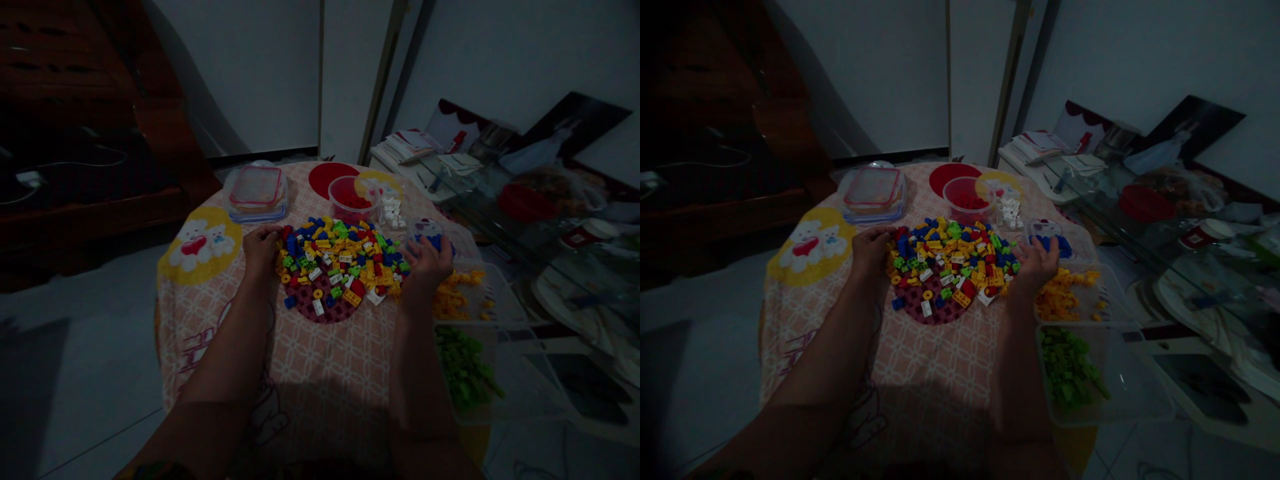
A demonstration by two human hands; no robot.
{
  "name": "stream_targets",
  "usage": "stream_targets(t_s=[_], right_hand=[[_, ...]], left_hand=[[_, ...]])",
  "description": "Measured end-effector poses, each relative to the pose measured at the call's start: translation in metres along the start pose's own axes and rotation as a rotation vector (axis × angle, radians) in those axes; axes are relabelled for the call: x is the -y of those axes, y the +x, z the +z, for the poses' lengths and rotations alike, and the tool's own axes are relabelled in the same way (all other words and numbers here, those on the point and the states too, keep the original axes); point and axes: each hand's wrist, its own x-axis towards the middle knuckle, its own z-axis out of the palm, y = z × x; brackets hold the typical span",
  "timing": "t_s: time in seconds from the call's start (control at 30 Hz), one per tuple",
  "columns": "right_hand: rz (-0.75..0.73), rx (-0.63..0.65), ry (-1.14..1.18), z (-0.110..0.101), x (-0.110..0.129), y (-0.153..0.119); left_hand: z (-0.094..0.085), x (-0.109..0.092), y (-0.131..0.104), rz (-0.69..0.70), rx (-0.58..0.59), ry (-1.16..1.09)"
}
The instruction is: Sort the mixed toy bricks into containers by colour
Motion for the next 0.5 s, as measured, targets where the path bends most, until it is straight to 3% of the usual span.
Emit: stream_targets(t_s=[0.1,0.33,0.43,0.5], right_hand=[[0.096,0.227,-0.101,0.006,0.010,-0.007],[0.317,1.021,-0.554,0.026,0.035,-0.048],[0.268,1.311,-0.761,0.031,0.036,-0.063],[0.182,1.438,-0.860,0.034,0.034,-0.070]], left_hand=[[0.000,0.001,0.000,0.003,-0.004,0.009],[0.000,0.006,0.004,0.006,-0.006,0.003],[0.000,0.010,0.007,0.026,0.002,0.010],[-0.001,0.010,0.008,0.035,0.005,0.026]])
